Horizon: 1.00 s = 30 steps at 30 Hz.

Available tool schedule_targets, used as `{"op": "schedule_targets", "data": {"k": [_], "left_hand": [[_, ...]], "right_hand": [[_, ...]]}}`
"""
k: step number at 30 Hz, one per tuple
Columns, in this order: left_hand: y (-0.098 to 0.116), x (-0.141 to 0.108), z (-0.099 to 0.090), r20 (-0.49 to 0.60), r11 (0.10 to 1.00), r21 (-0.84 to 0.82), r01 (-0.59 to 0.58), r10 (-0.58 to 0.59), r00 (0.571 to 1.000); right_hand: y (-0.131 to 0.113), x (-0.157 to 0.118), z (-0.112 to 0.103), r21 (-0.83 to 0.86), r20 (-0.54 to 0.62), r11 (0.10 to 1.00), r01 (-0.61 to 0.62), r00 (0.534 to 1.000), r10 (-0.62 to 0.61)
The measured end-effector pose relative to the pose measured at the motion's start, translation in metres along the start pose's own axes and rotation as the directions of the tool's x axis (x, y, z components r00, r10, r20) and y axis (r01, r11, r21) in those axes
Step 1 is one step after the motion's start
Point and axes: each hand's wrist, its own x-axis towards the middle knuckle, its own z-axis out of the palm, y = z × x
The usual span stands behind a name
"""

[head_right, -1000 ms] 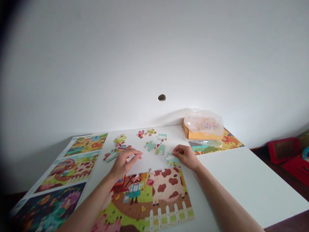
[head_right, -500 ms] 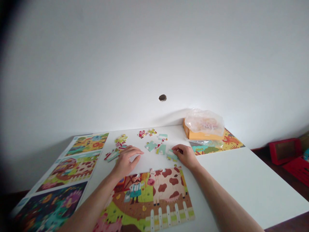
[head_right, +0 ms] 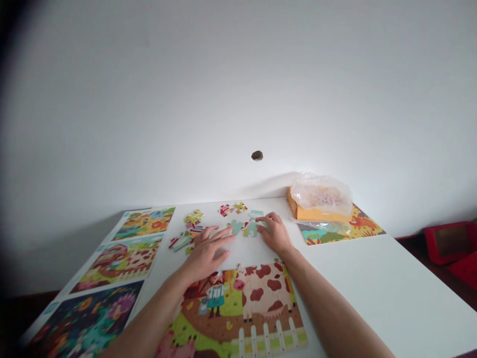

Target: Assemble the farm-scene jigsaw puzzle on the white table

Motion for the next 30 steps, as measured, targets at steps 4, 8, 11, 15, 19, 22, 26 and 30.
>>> {"op": "schedule_targets", "data": {"k": [4,8,11,15,19,22,26,30], "left_hand": [[0.004,0.000,-0.001,0.019,0.999,0.020,0.025,-0.025,0.999],[0.002,0.002,0.000,-0.043,0.998,0.025,0.063,-0.062,0.997],[-0.002,0.003,0.004,-0.117,0.987,0.066,0.147,-0.139,0.983],[-0.006,0.002,0.008,-0.139,0.975,0.092,0.201,-0.187,0.972],[-0.008,0.001,0.007,-0.115,0.982,0.042,0.186,-0.180,0.977],[-0.009,0.002,0.008,-0.094,0.983,-0.034,0.180,-0.182,0.979],[-0.010,0.001,0.011,-0.113,0.980,-0.031,0.197,-0.199,0.973],[-0.009,0.000,0.008,-0.122,0.954,0.143,0.264,-0.248,0.961]], "right_hand": [[-0.006,-0.001,-0.001,0.004,0.099,0.981,0.192,0.977,-0.191],[-0.001,-0.001,-0.007,0.011,0.061,0.987,0.157,0.986,-0.158],[-0.001,-0.003,-0.012,0.039,0.002,0.986,0.159,0.987,-0.160],[-0.012,-0.007,-0.020,0.035,0.004,0.980,0.198,0.980,-0.198],[-0.027,-0.009,-0.027,0.023,0.044,0.973,0.230,0.972,-0.231],[-0.039,-0.012,-0.031,0.046,0.100,0.968,0.245,0.964,-0.248],[-0.049,-0.014,-0.032,0.090,0.158,0.961,0.260,0.949,-0.271],[-0.045,-0.014,-0.031,0.106,0.148,0.965,0.238,0.956,-0.252]]}}
